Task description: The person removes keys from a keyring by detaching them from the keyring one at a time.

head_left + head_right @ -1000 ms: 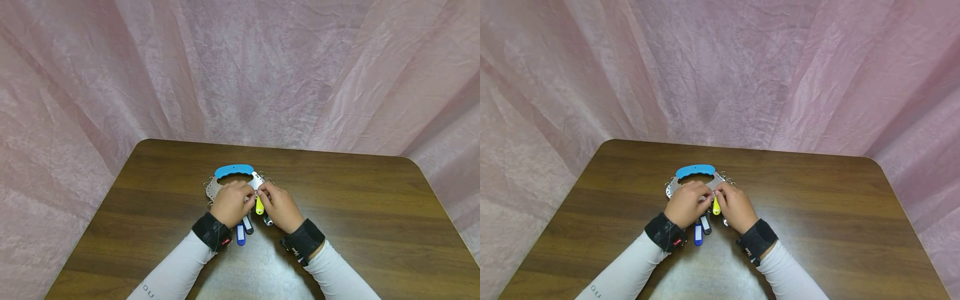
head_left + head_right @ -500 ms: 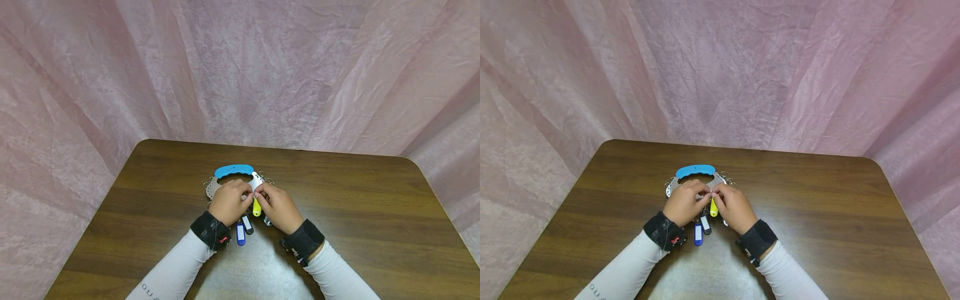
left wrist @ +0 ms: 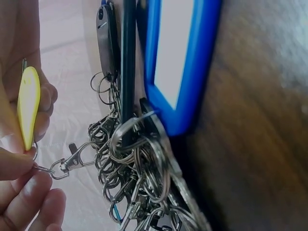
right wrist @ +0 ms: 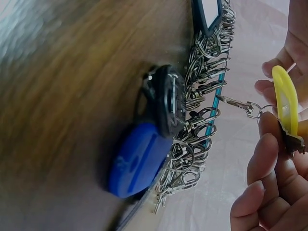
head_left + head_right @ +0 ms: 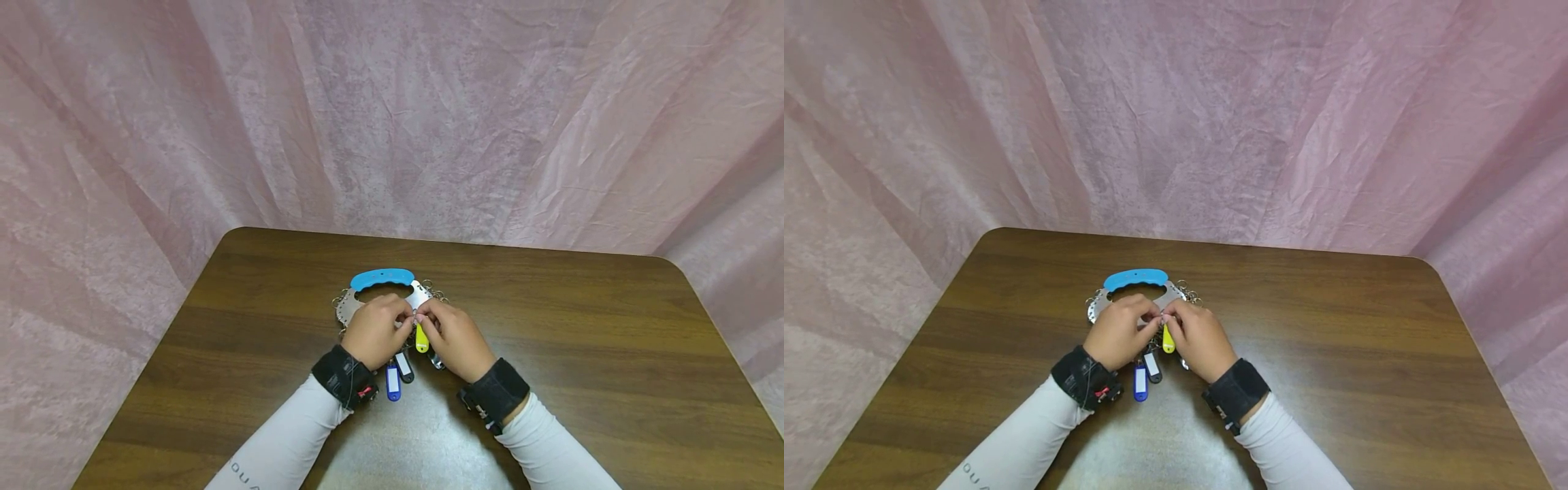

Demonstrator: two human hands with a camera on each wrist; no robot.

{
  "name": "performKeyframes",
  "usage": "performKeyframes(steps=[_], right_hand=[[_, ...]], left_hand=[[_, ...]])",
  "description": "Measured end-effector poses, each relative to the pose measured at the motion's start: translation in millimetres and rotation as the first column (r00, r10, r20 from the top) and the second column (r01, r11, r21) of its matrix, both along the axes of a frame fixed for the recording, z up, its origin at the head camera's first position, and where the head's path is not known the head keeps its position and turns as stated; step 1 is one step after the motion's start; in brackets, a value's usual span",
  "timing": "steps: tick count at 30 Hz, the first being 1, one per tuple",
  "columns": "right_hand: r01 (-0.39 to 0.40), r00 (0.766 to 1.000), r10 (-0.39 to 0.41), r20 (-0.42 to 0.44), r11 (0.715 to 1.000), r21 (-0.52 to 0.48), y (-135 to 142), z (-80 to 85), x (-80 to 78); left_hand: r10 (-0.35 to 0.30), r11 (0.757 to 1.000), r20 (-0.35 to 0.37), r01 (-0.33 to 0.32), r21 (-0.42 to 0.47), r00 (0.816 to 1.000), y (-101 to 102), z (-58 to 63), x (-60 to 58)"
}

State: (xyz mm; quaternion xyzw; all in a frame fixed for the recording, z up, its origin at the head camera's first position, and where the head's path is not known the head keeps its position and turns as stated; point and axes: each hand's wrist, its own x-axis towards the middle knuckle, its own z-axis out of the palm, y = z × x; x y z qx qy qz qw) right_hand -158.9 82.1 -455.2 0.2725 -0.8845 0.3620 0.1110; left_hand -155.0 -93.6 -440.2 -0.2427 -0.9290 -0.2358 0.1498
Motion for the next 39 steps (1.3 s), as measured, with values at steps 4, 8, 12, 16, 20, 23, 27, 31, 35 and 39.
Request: performKeyframes(steps=[4,8,12,16,20,23,27,31,35,39], right_hand=[[0.015,1.000,-0.015,-0.015,1.000,0.005,-0.1,-1.1,-0.6],[0.024,0.999,-0.024,-0.021,1.000,0.008,0.1,-1.8,-1.1],[0.030,0.999,-0.030,-0.034,0.999,0.014,0.4,-1.6,-1.5],[0.037,0.998,-0.036,-0.043,0.999,0.024,1.1,-1.1,-2.0],[0.042,0.998,-0.041,-0.041,0.999,0.022,1.5,-0.6,-2.0],[0.046,0.998,-0.046,-0.037,0.999,0.017,1.5,-0.4,-2.0],[0.048,0.999,-0.048,-0.026,0.999,0.015,1.5,-0.3,-1.9],[0.047,0.999,-0.047,-0.019,0.999,0.008,1.6,-0.3,-1.3],[0.045,0.999,-0.045,-0.028,0.999,0.003,1.4,-0.2,-1.1],[0.026,0.999,-0.025,-0.043,1.000,0.010,0.6,0.1,-1.3]], left_hand=[[-0.008,1.000,0.017,0.008,0.000,1.000,0.7,0.8,0.9],[-0.026,1.000,0.015,0.026,0.001,1.000,0.9,0.6,1.4],[-0.039,0.999,0.011,0.039,-0.012,0.999,0.9,0.7,1.6],[-0.053,0.998,0.009,0.053,-0.019,0.999,1.1,0.4,1.2],[-0.068,0.997,0.017,0.068,-0.020,0.998,1.2,0.6,1.1],[-0.065,0.998,0.029,0.066,-0.015,0.997,1.3,0.7,1.2],[-0.044,0.999,0.046,0.044,-0.005,0.998,1.3,0.1,1.4],[-0.023,1.000,0.054,0.023,0.004,0.998,1.3,-0.3,1.3],[-0.007,1.000,0.051,0.006,0.010,0.999,1.1,-0.7,0.9],[0.010,1.000,0.044,-0.011,0.017,0.999,0.6,-1.4,0.2]])
